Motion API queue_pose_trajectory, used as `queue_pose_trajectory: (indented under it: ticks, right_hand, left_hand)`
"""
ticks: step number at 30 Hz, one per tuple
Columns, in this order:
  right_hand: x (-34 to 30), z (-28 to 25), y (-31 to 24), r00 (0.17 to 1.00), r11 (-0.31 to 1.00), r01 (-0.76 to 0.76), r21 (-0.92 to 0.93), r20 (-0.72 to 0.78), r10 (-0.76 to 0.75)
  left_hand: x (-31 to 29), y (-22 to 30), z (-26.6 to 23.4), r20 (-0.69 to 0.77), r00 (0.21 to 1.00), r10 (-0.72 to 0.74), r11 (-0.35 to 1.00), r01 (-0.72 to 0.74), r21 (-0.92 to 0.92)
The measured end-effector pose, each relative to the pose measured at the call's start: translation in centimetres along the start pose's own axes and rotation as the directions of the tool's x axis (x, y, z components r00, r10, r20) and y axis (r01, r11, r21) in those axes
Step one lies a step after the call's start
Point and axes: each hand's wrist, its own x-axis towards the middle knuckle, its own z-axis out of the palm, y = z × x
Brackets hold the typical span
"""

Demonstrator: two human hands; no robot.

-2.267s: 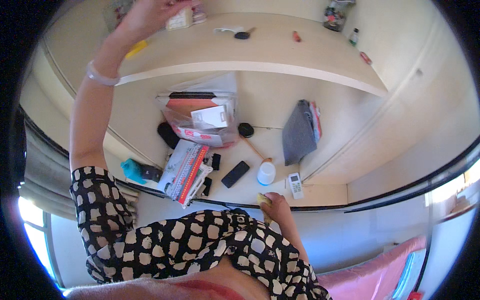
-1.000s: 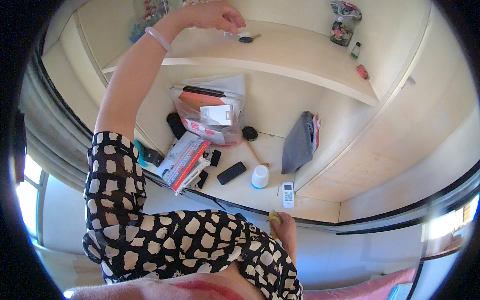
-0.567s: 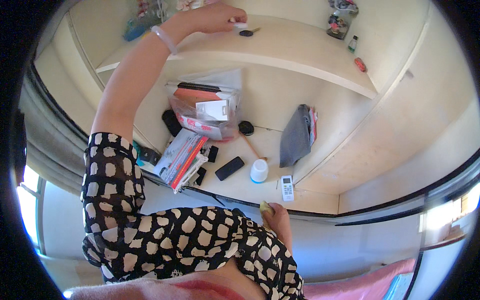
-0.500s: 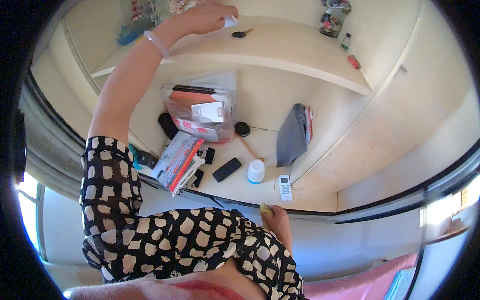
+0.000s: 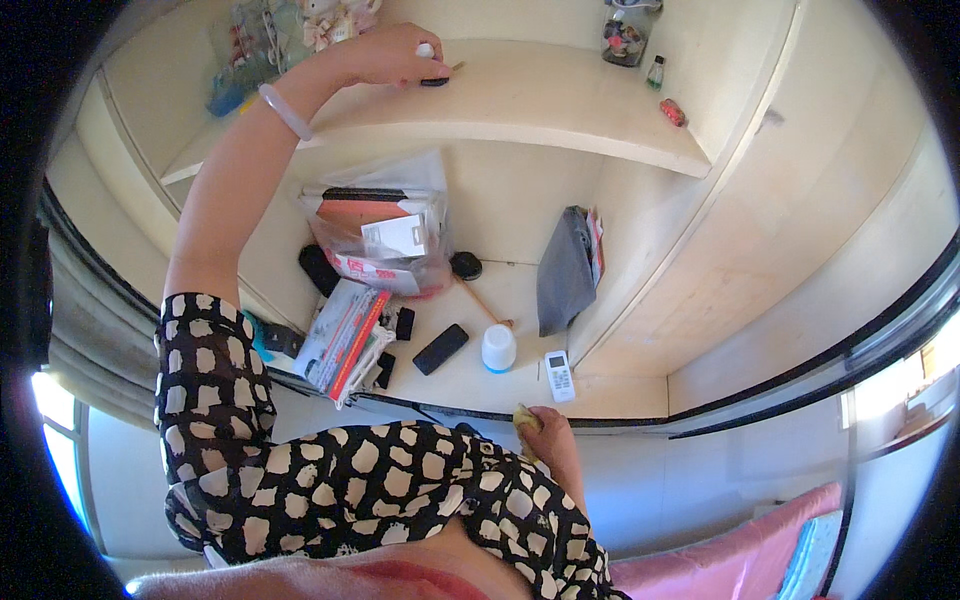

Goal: The person wipes various objects on a shelf, including a doll and mirror, and cleans the shelf surface using a cloth.

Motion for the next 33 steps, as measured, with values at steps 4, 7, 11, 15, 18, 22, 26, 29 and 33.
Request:
queue_pose_trajectory:
  ticks: [4, 7, 11, 15, 18, 22, 26, 29, 33]
  right_hand:
    - [0.2, -0.1, 0.8, 1.0, 0.998, 0.026, -0.059, 0.019, -0.025]
    - [0.3, -0.5, 1.1, 0.999, 0.997, 0.035, -0.075, 0.0, -0.035]
    - [0.4, -0.8, 2.4, 0.999, 0.999, 0.031, -0.022, -0.011, -0.031]
    - [0.2, -1.7, 2.1, 1.0, 0.999, -0.01, -0.032, 0.007, 0.01]
    - [-0.2, -1.9, 3.1, 0.999, 0.997, 0.021, -0.071, -0.048, -0.024]
    - [-1.3, -2.5, 3.6, 0.997, 0.996, -0.074, -0.047, -0.04, 0.072]
    - [-2.8, -2.4, 5.9, 0.984, 0.991, -0.136, 0.01, -0.113, 0.136]
    - [-3.2, -3.3, 6.4, 0.983, 0.987, -0.159, -0.016, -0.098, 0.156]
    - [-2.6, -3.9, 6.0, 0.986, 0.992, -0.121, -0.046, -0.118, 0.115]
  left_hand:
    - [0.2, 0.5, -0.2, 0.168, 0.983, -0.077, 0.954, 0.122, -0.273]
    - [0.9, 1.4, 0.0, 0.212, 0.977, -0.034, 0.922, 0.113, -0.37]
    - [3.9, 3.3, 0.9, 0.221, 0.975, 0.019, 0.923, 0.068, -0.38]
    - [10.0, 7.9, 2.6, 0.115, 0.993, -0.036, 0.812, 0.096, -0.575]
    - [13.5, 11.5, 3.8, 0.213, 0.975, -0.068, 0.701, 0.199, -0.685]
    - [17.5, 12.7, 6.2, 0.307, 0.949, -0.066, 0.483, 0.299, -0.823]
    - [18.5, 12.9, 7.0, 0.319, 0.93, -0.181, 0.441, 0.367, -0.819]
    - [19.2, 12.9, 7.5, 0.3, 0.932, -0.203, 0.397, 0.359, -0.845]
    - [19.9, 12.9, 7.3, 0.233, 0.962, -0.143, 0.419, 0.272, -0.866]
